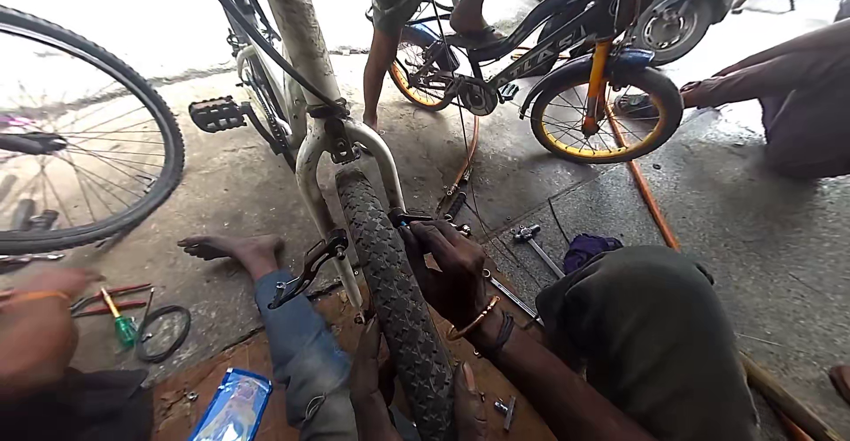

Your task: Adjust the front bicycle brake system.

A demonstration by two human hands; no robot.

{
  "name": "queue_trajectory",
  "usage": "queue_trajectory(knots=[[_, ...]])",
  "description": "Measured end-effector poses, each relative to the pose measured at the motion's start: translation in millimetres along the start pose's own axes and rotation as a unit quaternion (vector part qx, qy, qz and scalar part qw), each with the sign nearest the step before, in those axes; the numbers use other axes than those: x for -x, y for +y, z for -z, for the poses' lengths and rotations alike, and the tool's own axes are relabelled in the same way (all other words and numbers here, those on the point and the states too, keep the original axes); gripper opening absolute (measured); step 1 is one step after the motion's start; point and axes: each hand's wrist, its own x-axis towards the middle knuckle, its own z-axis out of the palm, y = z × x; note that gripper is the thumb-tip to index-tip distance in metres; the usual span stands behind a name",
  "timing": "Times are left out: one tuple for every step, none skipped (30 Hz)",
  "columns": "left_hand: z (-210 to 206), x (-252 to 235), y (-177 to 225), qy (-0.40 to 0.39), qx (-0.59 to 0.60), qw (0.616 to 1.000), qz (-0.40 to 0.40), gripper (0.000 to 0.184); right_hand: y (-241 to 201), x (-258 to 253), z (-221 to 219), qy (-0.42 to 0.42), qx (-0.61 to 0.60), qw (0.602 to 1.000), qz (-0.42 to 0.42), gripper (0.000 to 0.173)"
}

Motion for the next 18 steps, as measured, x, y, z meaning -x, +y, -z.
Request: queue_trajectory(knots=[[-11, 19, -50, 0.057, 0.005, 0.997, -0.057, 0.07, 0, 0, 0, 0.0, 0.0, 1.0, -0.001, 0.017], [-21, 31, -83, 0.099, 0.027, 0.99, -0.093, 0.079, 0, -1, -1, -0.001, 0.002, 1.0, -0.004, 0.018], [-28, 38, -96, 0.124, 0.046, 0.985, -0.106, 0.081, 1, 0, -2, -0.001, 0.007, 1.0, -0.008, 0.02], [-31, 41, -99, 0.135, 0.055, 0.984, -0.103, 0.082, 1, 0, -2, -0.005, 0.013, 1.0, -0.012, 0.021], [-33, 42, -100, 0.141, 0.059, 0.983, -0.097, 0.079, 1, -1, -2, -0.01, 0.022, 1.0, -0.016, 0.023], [-33, 43, -104, 0.139, 0.065, 0.983, -0.1, 0.076, 0, -1, -2, -0.02, 0.034, 0.999, -0.02, 0.024], [-35, 44, -114, 0.146, 0.066, 0.98, -0.118, 0.074, -1, -2, -2, -0.029, 0.048, 0.998, -0.024, 0.026], [-37, 44, -120, 0.152, 0.067, 0.977, -0.133, 0.072, -2, -3, -2, -0.036, 0.065, 0.997, -0.027, 0.028], [-38, 44, -122, 0.154, 0.068, 0.976, -0.138, 0.072, -3, -4, -3, -0.04, 0.083, 0.995, -0.031, 0.031], [-38, 44, -121, 0.155, 0.069, 0.976, -0.135, 0.073, -4, -5, -5, -0.042, 0.095, 0.994, -0.038, 0.033], [-36, 43, -111, 0.149, 0.066, 0.979, -0.122, 0.075, -4, -6, -8, -0.041, 0.101, 0.993, -0.045, 0.034], [-33, 43, -102, 0.14, 0.061, 0.982, -0.107, 0.078, -5, -6, -11, -0.038, 0.104, 0.992, -0.052, 0.035], [-32, 42, -96, 0.136, 0.052, 0.985, -0.099, 0.08, -5, -6, -13, -0.036, 0.101, 0.992, -0.06, 0.037], [-31, 41, -94, 0.13, 0.043, 0.986, -0.098, 0.082, -6, -7, -13, -0.041, 0.097, 0.992, -0.068, 0.039], [-30, 40, -94, 0.128, 0.036, 0.986, -0.1, 0.081, -6, -7, -12, -0.047, 0.093, 0.992, -0.075, 0.043], [-30, 40, -94, 0.127, 0.035, 0.986, -0.099, 0.081, -6, -7, -9, -0.054, 0.094, 0.991, -0.082, 0.046], [-30, 41, -95, 0.128, 0.032, 0.987, -0.097, 0.081, -7, -8, -5, -0.065, 0.095, 0.99, -0.085, 0.045], [-31, 41, -96, 0.132, 0.027, 0.986, -0.098, 0.081, -8, -9, 0, -0.082, 0.094, 0.989, -0.084, 0.039]])
